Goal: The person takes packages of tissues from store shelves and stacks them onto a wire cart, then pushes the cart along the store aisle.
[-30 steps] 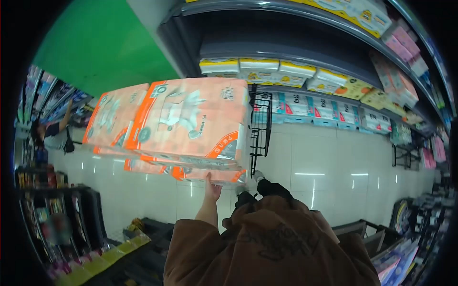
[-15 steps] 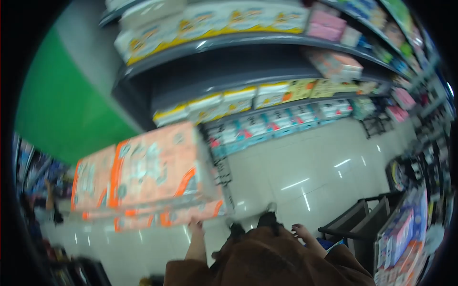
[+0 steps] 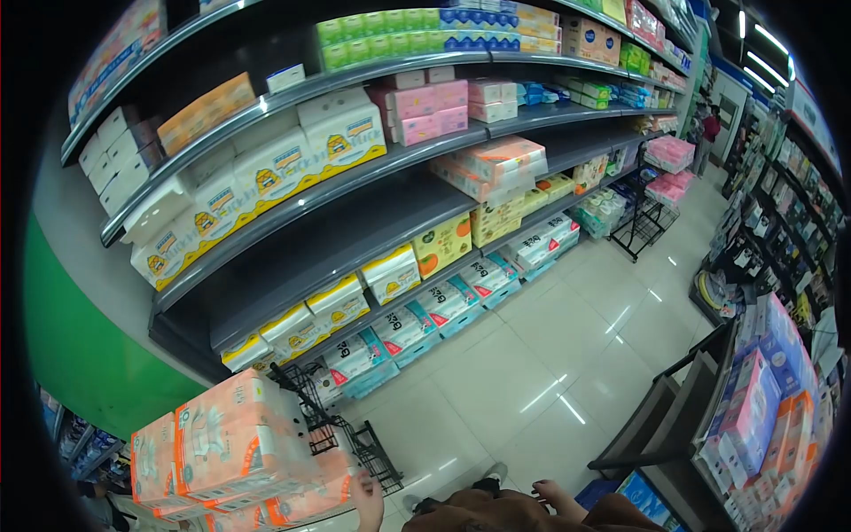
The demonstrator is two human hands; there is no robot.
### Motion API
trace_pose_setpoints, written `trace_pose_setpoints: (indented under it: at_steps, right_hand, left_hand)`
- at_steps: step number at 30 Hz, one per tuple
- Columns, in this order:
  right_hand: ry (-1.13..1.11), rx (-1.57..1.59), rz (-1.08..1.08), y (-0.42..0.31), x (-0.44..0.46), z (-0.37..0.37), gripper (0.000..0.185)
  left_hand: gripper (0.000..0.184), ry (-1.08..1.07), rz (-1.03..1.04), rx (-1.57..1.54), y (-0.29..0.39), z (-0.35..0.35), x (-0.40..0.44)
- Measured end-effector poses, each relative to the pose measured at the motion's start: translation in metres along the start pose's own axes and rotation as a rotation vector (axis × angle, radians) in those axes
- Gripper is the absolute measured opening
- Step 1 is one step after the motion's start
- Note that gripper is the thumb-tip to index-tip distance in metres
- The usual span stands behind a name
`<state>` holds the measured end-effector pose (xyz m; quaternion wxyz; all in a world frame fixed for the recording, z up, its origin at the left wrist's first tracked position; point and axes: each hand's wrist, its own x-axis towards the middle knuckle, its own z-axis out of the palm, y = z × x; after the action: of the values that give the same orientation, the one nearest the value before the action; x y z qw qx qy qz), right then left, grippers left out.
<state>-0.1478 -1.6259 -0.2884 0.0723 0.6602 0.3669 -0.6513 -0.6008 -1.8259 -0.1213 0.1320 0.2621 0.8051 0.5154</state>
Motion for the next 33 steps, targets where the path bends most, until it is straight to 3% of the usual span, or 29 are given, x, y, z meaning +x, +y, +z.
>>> trace_pose_setpoints:
  at_steps: [1,3,5,8,11,13,14,18,20,23,25,27,28,29,30,31,33]
  right_hand:
    - [-0.004,0.039,0.018,0.003,0.006,-0.013,0.04]
    - [-0.014,0.053,0.044,0.003,-0.002,-0.033,0.041]
    - [0.0,0.058,0.047,0.017,-0.002,-0.057,0.04]
    - [0.045,0.186,0.091,0.026,-0.006,-0.083,0.041]
    - [0.084,0.34,0.12,0.051,-0.003,-0.102,0.038]
    - [0.092,0.433,0.133,0.06,-0.002,-0.107,0.036]
    - [0.104,0.375,0.103,0.065,-0.003,-0.108,0.036]
    - [0.07,0.348,0.107,0.055,0.012,-0.12,0.036]
    - [0.062,0.343,0.116,0.043,0.022,-0.132,0.036]
    - [0.052,0.339,0.14,0.02,0.041,-0.153,0.036]
    - [0.051,0.355,0.169,0.011,0.06,-0.172,0.036]
    - [0.038,0.373,0.224,0.016,0.088,-0.194,0.036]
    - [0.009,0.386,0.278,0.033,0.116,-0.209,0.036]
    - [-0.025,0.398,0.331,0.046,0.141,-0.223,0.036]
    - [-0.058,0.408,0.368,0.057,0.169,-0.237,0.036]
    - [-0.069,0.409,0.377,0.046,0.177,-0.249,0.036]
    - [-0.013,0.35,0.302,-0.015,0.184,-0.272,0.036]
  left_hand:
    - [0.029,-0.074,0.039,0.058,0.047,0.01,0.015]
    - [0.031,0.006,0.335,0.183,0.099,0.026,0.057]
    - [0.034,0.221,0.539,0.484,0.133,0.028,0.106]
    - [0.053,0.364,0.432,0.721,0.151,0.025,0.168]
    - [0.073,0.242,-0.005,0.706,0.091,0.037,0.22]
    - [0.084,0.144,-0.258,0.78,0.09,0.049,0.23]
    - [0.093,0.105,-0.282,0.857,0.097,0.056,0.23]
    - [0.087,0.363,-0.196,1.192,0.142,0.077,0.224]
    - [0.07,0.47,-0.211,1.116,0.146,0.069,0.234]
    - [0.053,0.502,-0.119,1.171,0.066,0.04,0.269]
    - [0.051,0.662,-0.028,1.283,0.065,0.04,0.273]
    - [0.057,0.739,-0.203,1.4,0.065,0.04,0.271]
    - [0.059,0.78,-0.225,1.336,0.045,0.034,0.273]
    - [0.055,0.834,-0.056,1.013,0.003,0.022,0.279]
    - [0.05,0.525,-0.574,0.949,0.094,0.045,0.265]
    - [0.049,0.604,-0.461,0.94,0.068,0.036,0.272]
    - [0.05,0.527,-0.398,0.863,0.042,0.038,0.333]
